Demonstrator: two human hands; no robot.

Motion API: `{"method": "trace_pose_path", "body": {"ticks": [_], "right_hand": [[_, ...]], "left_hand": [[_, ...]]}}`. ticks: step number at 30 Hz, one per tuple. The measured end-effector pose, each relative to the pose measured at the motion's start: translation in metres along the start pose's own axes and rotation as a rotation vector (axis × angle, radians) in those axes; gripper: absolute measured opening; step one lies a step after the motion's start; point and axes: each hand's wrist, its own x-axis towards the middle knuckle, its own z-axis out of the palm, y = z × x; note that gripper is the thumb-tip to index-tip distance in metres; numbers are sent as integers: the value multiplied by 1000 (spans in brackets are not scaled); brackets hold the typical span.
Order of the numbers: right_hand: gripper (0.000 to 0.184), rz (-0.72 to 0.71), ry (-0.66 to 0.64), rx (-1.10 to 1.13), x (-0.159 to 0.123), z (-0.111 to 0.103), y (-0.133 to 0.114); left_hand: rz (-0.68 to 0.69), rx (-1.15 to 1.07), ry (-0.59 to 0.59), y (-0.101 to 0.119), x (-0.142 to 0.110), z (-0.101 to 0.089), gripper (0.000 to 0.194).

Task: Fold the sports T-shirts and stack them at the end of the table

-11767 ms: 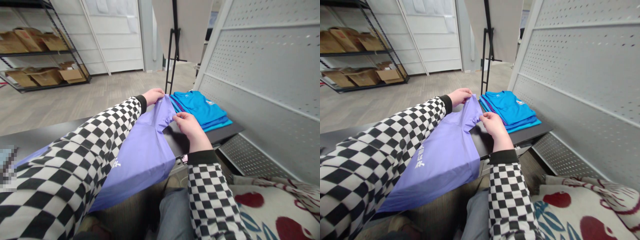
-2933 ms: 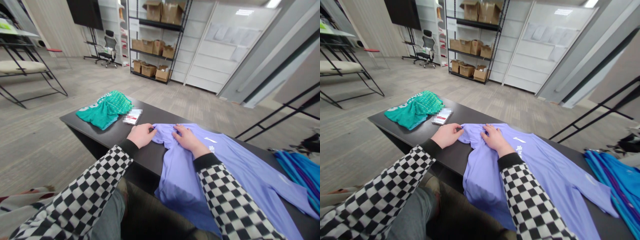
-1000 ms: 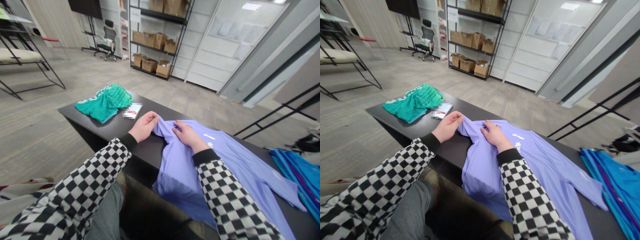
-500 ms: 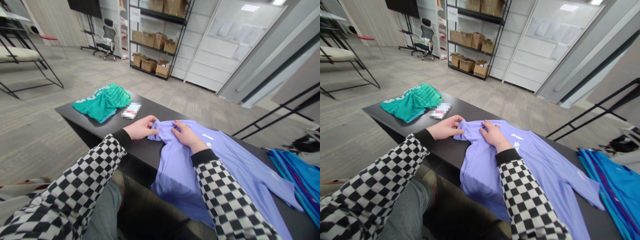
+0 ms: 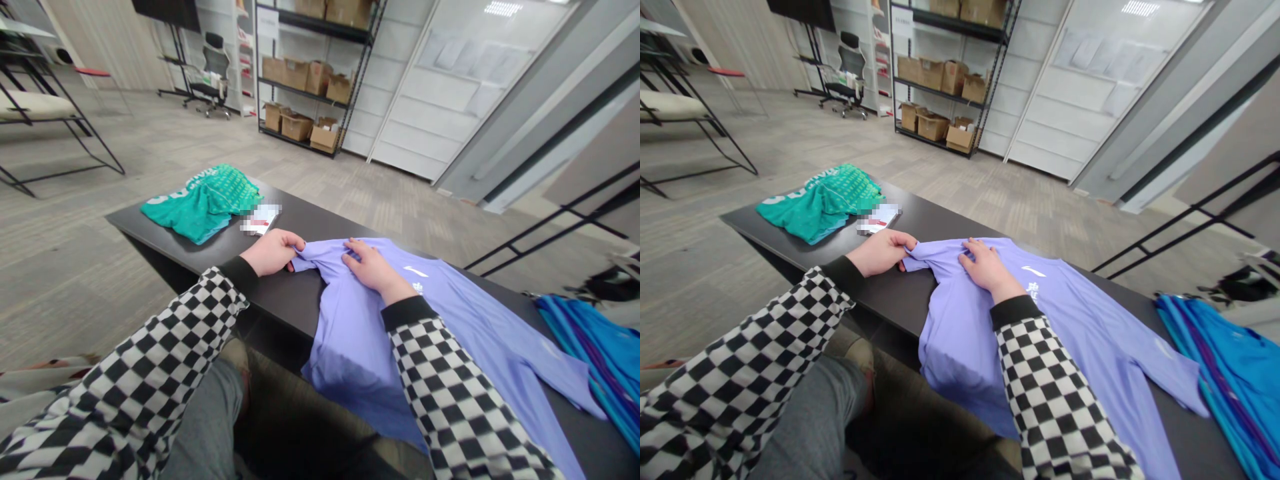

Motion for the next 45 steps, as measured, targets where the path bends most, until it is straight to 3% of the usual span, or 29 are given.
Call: {"method": "trace_pose_path", "body": {"ticks": [6, 11, 15, 19, 25, 27, 30, 34, 36, 39, 42, 45], "right_hand": [[53, 15, 6, -19, 2, 0, 0], [55, 18, 10, -38, 3, 0, -1], [55, 14, 2, -43, 3, 1, 1], [54, 7, -1, -44, 4, 2, 4], [53, 7, 13, -42, 5, 4, 8], [53, 8, 10, -41, 5, 4, 8], [54, 15, 6, -47, 5, 4, 7], [54, 7, 11, -50, 5, 3, 7], [53, -1, 18, -52, 5, 4, 8], [53, -7, 26, -54, 6, 6, 10], [52, 1, 25, -46, 6, 7, 11], [52, 8, 18, -42, 6, 7, 10]], "left_hand": [[90, 186, -118, 0, -4, -24, 23], [252, 473, -295, 19, -10, -30, 20], [240, 443, -351, 33, -23, -30, 22], [218, 379, -296, 33, -29, -20, 37], [206, 337, -86, 25, -19, 5, 14], [186, 283, -46, 24, -16, 9, 19], [189, 86, -53, 23, -14, 13, 31], [201, -87, -175, 22, -13, 16, 44], [251, -19, -211, 21, -14, 14, 43], [293, 261, -193, 20, -14, 8, 34], [258, 513, -143, 16, -12, 1, 49], [258, 613, -68, 12, -7, -3, 64]]}}
